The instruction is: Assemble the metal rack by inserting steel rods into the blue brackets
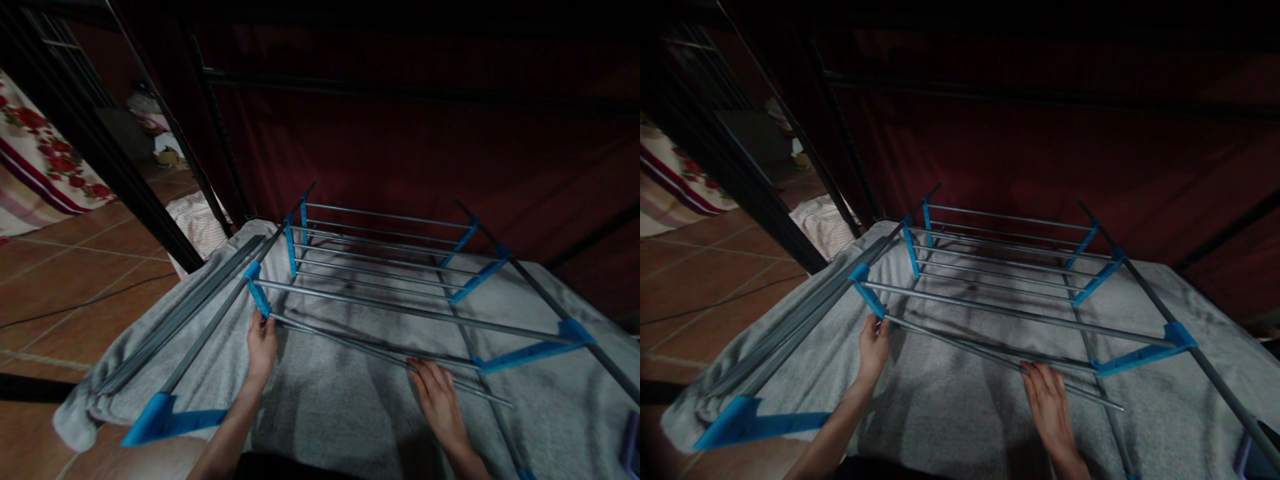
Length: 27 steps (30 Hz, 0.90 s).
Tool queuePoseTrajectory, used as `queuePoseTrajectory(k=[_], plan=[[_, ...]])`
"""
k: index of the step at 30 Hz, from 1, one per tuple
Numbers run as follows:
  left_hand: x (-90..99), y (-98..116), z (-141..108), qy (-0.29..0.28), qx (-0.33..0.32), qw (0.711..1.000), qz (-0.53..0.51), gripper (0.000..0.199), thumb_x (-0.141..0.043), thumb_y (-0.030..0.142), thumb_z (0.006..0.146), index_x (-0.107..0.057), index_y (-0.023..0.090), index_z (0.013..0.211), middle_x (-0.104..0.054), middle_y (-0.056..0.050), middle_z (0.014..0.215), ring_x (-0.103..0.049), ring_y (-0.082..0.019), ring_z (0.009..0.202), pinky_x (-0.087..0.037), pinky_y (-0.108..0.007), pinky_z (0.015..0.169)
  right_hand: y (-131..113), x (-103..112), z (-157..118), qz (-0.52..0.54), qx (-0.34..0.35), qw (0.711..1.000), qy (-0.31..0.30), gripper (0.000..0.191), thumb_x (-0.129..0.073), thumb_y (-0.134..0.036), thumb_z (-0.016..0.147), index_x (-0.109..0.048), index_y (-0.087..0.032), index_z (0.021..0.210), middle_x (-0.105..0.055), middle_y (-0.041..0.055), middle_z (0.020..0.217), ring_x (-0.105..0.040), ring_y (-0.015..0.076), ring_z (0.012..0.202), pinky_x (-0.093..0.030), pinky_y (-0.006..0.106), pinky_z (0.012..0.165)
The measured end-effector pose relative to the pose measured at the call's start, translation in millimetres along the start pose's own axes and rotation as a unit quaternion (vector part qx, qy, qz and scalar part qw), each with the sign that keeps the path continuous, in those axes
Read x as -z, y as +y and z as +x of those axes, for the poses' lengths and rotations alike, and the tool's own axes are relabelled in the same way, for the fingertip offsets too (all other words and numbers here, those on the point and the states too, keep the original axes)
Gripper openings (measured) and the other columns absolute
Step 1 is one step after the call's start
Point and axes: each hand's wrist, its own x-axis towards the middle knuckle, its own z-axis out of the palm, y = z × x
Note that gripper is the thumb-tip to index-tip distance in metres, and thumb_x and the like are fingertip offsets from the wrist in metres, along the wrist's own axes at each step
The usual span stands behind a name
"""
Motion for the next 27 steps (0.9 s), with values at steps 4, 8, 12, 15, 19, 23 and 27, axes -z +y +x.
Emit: queuePoseTrajectory(k=[4,8,12,15,19,23,27], plan=[[0.0,-3.5,0.7,-0.002,-0.004,1.0,0.002,0.042,-0.062,0.059,0.084,-0.068,0.02,0.1,-0.067,-0.008,0.098,-0.062,-0.025,0.094,-0.052,-0.04,0.091,2.2,-1.1,-1.5,-0.001,0.01,1.0,-0.002,0.032,-0.044,-0.039,0.106,-0.067,-0.031,0.127,-0.074,0.0041,0.115,-0.067,0.0268,0.107,-0.047,0.044,0.095],[-0.2,-5.1,0.1,-0.003,-0.006,1.0,0.009,0.042,-0.06,0.058,0.085,-0.067,0.02,0.102,-0.067,-0.009,0.099,-0.062,-0.025,0.095,-0.051,-0.04,0.091,3.2,-0.9,-2.8,-0.003,0.01,1.0,0.0,0.033,-0.045,-0.04,0.106,-0.067,-0.031,0.128,-0.074,0.0049,0.113,-0.067,0.0278,0.106,-0.048,0.045,0.095],[-0.5,-4.8,0.0,-0.005,-0.008,1.0,0.013,0.039,-0.059,0.056,0.086,-0.067,0.021,0.101,-0.066,-0.008,0.099,-0.063,-0.026,0.095,-0.051,-0.041,0.091,2.4,-0.4,-3.5,0.002,0.003,1.0,-0.002,0.034,-0.045,-0.041,0.106,-0.068,-0.032,0.129,-0.074,0.0046,0.111,-0.067,0.0275,0.104,-0.049,0.046,0.096],[-0.6,-4.5,0.8,-0.007,-0.011,1.0,0.013,0.038,-0.059,0.054,0.085,-0.067,0.021,0.102,-0.068,-0.009,0.102,-0.063,-0.026,0.097,-0.051,-0.041,0.094,1.5,-0.3,-4.6,0.002,-0.001,1.0,-0.005,0.034,-0.045,-0.041,0.106,-0.068,-0.032,0.129,-0.073,0.0046,0.114,-0.067,0.0276,0.107,-0.05,0.045,0.096],[-0.8,-3.8,1.2,-0.003,-0.013,1.0,0.012,0.037,-0.06,0.053,0.085,-0.067,0.021,0.103,-0.068,-0.009,0.103,-0.063,-0.026,0.097,-0.051,-0.041,0.094,1.8,-0.7,-6.5,0.003,-0.004,1.0,-0.01,0.035,-0.044,-0.041,0.106,-0.067,-0.032,0.13,-0.073,0.0054,0.116,-0.066,0.0283,0.11,-0.049,0.045,0.097],[-0.1,-1.4,0.2,-0.003,-0.016,1.0,0.014,0.034,-0.06,0.052,0.085,-0.066,0.021,0.098,-0.066,-0.007,0.096,-0.061,-0.024,0.09,-0.051,-0.038,0.086,2.3,-1.3,-7.1,0.005,0.0,1.0,-0.005,0.033,-0.045,-0.039,0.106,-0.067,-0.032,0.129,-0.073,0.0048,0.116,-0.067,0.0274,0.108,-0.049,0.044,0.096],[0.6,1.2,0.0,0.0,-0.017,1.0,0.022,0.031,-0.061,0.053,0.084,-0.064,0.022,0.087,-0.061,-0.003,0.084,-0.057,-0.021,0.08,-0.049,-0.035,0.079,-0.1,-2.0,-6.2,-0.004,0.004,1.0,0.003,0.034,-0.046,-0.038,0.106,-0.068,-0.033,0.131,-0.074,0.0048,0.114,-0.068,0.0268,0.103,-0.051,0.043,0.094]])
